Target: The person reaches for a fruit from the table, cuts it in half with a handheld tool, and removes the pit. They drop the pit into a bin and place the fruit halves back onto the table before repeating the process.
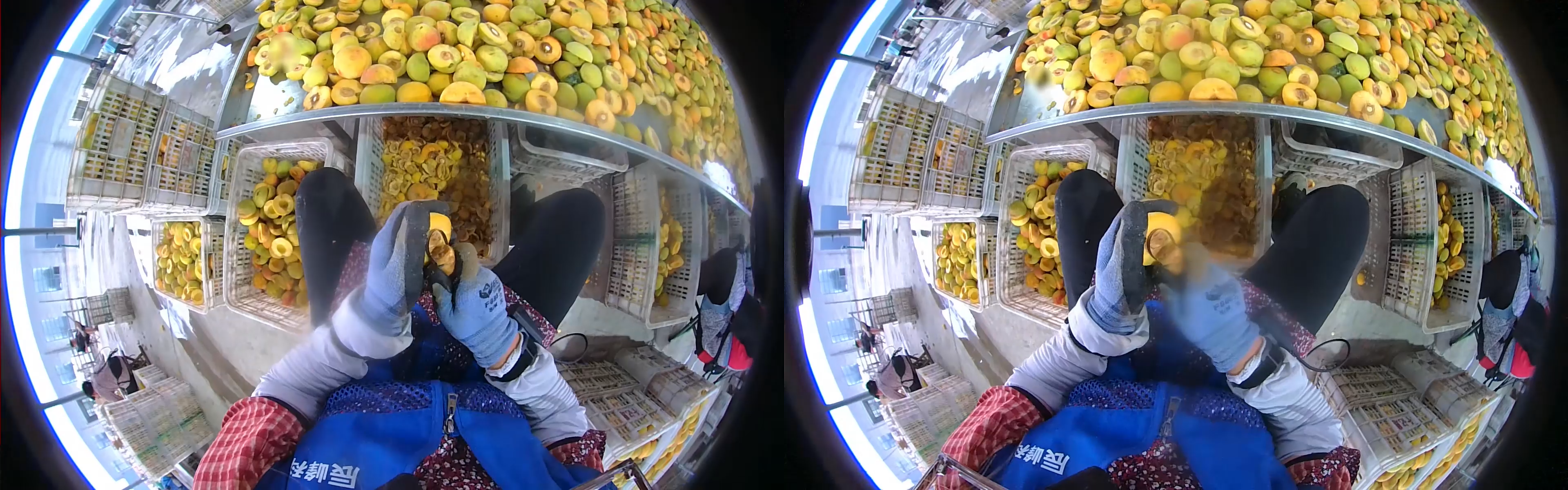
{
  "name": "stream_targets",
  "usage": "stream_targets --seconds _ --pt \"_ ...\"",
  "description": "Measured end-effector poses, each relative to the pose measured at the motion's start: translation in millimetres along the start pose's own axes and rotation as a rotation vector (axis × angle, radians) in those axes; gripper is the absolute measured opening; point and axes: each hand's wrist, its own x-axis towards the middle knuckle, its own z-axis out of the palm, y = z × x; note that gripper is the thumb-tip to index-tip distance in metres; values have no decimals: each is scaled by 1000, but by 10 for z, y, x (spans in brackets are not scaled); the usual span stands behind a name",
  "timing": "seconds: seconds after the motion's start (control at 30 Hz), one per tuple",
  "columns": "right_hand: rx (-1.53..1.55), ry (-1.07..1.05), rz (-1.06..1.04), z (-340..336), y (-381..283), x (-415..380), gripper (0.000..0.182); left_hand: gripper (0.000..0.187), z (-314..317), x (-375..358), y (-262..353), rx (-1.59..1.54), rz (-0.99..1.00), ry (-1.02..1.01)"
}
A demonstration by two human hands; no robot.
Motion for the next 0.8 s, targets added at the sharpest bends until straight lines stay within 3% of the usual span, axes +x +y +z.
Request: stream_targets --seconds 0.27,0.33,0.4,0.43,0.47,0.53,0.6,0.63,0.67,0.73,0.77,0.8 --pt "206 57 -34 383 313 -297 48 29 25 -33 -53 121 29 43" --pt "271 20 -12 409 369 -326 45 33 26 47 -3 363 179 -90" --pt "959 -266 517 314 295 -289 35 32 -31 114 -31 444 230 -109" --pt "1346 -212 555 333 285 -334 25 28 -74 125 -33 429 162 -159" --pt "1349 -212 552 283 275 -287 25 25 -106 142 -40 414 93 -210" --pt "1803 -570 714 60 194 -144 30 24 -119 202 -83 469 173 -218" --pt "1627 -512 795 73 96 -111 40 24 -149 238 -126 345 114 -238" --pt "2004 -652 796 177 233 -132 40 26 -163 232 -166 173 -21 -201" --pt "2381 -797 771 248 313 -128 42 26 -213 238 -205 174 -15 -200" --pt "2432 -812 767 335 397 -136 44 24 -293 251 -271 24 -229 -165" --pt "2484 -823 771 363 415 -146 45 24 -137 183 -236 123 -141 32" --pt "2535 -838 775 374 416 -146 47 24 -131 169 -235 121 -135 33"
